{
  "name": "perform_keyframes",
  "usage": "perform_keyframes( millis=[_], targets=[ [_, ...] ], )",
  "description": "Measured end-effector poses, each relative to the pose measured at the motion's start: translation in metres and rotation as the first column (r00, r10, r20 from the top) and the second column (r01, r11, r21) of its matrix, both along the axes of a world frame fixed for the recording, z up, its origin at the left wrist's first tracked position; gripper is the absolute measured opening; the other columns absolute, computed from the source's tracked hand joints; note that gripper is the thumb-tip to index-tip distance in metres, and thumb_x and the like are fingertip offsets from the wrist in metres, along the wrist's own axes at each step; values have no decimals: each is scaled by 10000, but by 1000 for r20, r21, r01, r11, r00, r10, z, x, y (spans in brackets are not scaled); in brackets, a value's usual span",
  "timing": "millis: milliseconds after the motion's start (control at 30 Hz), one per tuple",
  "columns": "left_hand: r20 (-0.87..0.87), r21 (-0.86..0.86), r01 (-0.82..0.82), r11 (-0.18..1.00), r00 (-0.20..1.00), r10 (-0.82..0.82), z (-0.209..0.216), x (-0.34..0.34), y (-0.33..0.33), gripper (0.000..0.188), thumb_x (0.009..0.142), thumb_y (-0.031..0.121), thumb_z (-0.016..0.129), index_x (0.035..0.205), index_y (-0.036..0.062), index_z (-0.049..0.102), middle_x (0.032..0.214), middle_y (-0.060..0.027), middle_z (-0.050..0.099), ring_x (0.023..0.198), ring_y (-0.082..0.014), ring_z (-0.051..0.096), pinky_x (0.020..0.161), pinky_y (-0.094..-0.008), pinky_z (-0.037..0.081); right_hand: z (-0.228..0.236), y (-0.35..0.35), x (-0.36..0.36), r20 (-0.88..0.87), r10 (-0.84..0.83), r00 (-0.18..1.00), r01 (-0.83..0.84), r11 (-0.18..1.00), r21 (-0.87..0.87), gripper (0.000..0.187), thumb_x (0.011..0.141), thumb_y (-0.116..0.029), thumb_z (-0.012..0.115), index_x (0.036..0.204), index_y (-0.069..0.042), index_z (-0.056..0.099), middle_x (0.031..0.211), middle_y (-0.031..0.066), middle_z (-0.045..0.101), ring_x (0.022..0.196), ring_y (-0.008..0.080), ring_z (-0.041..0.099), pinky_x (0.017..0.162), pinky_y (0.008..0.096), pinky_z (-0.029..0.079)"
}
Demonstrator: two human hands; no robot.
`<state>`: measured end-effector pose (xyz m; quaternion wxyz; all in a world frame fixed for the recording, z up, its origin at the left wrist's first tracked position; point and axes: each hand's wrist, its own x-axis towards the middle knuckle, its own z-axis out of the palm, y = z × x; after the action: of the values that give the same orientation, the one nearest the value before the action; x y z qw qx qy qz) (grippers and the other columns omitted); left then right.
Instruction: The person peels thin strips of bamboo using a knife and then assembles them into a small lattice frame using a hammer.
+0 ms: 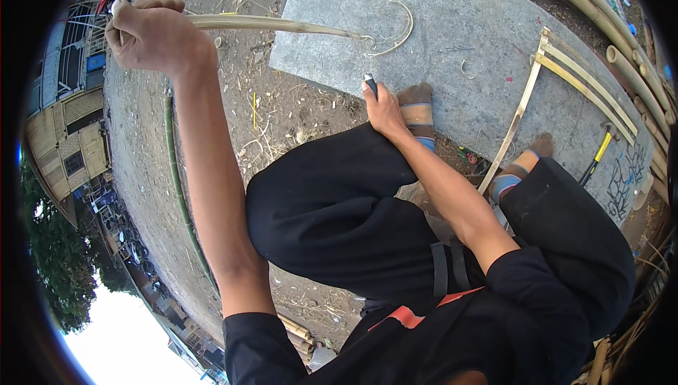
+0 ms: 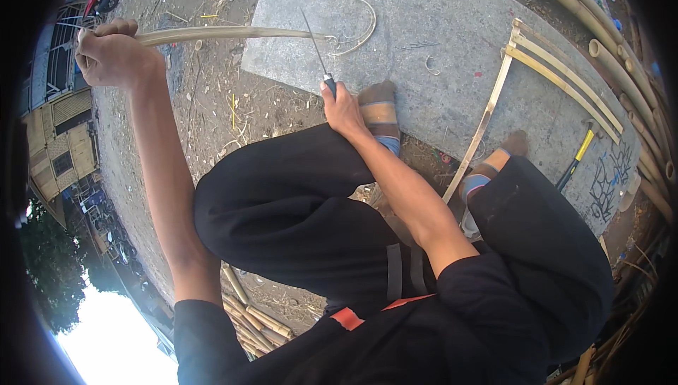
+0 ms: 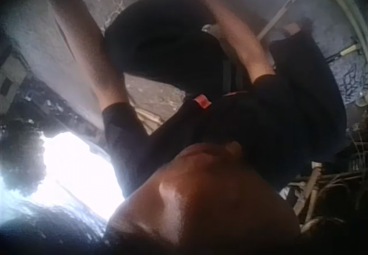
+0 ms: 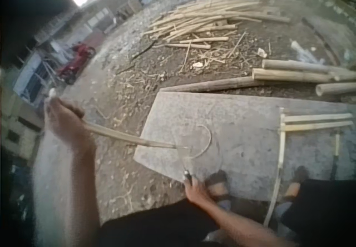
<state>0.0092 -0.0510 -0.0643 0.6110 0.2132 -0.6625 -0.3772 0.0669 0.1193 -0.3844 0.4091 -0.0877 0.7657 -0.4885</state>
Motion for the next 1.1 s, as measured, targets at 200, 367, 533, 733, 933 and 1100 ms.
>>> perform_keyframes(
  millis=[200, 367, 533, 733, 933, 1100],
  targets=[
    [-6, -3, 206, 979, 979, -206, -3, -2, -18, 293, 978, 190, 470, 714, 123, 361, 461, -9, 431, 397, -119, 415, 440, -301, 384, -23, 4, 2, -16, -65, 998, 67, 991, 119, 547, 981, -490, 423, 1107, 31, 531, 1039, 401, 586, 1033, 560, 544, 926, 579, 405],
    [-82, 72, 307, 949, 950, -301, 3, 3, -17, 392, 968, 157, 515, 634, 146, 309, 461, 20, 336, 398, -97, 300, 434, -303, 291, -12, 0, -4, -97, -301, 949, 303, 953, 2, 582, 985, -526, 425, 1035, 39, 558, 912, 266, 638, 925, 433, 619, 830, 496, 453],
    [-73, 104, 327, 939, 944, -321, 5, 8, -22, 414, 969, 179, 521, 623, 154, 295, 464, 26, 311, 408, -96, 292, 440, -301, 288, 18, 4, -11, -81, -192, 978, 164, 949, -270, 533, 983, -516, 458, 971, 13, 524, 796, 252, 606, 806, 441, 604, 726, 493, 448],
    [-9, 77, -68, 995, 998, 68, 1, 2, -11, 240, 966, 194, 489, 785, 100, 362, 492, -6, 375, 466, -142, 389, 516, -318, 384, -13, 4, 6, -148, -133, 980, 104, 977, -187, 444, 981, -435, 473, 1086, -4, 466, 881, 347, 616, 891, 541, 583, 777, 576, 430],
    [-18, 119, -143, 983, 989, 146, -2, 23, -37, 234, 985, 251, 498, 880, 88, 366, 479, -20, 461, 449, -136, 445, 517, -292, 432, -8, 6, 10, -82, -40, 996, 42, 999, 16, 499, 973, -446, 473, 1161, 16, 480, 1012, 341, 623, 984, 553, 557, 849, 571, 429],
    [-52, 151, -210, 966, 974, 220, -2, 25, -43, 210, 984, 231, 490, 910, 74, 371, 496, -10, 440, 461, -133, 448, 493, -287, 419, -11, 15, 6, -149, 13, 989, -11, 1000, 11, 471, 974, -426, 467, 1150, 11, 466, 999, 365, 616, 959, 561, 567, 858, 596, 425]
  ],
)
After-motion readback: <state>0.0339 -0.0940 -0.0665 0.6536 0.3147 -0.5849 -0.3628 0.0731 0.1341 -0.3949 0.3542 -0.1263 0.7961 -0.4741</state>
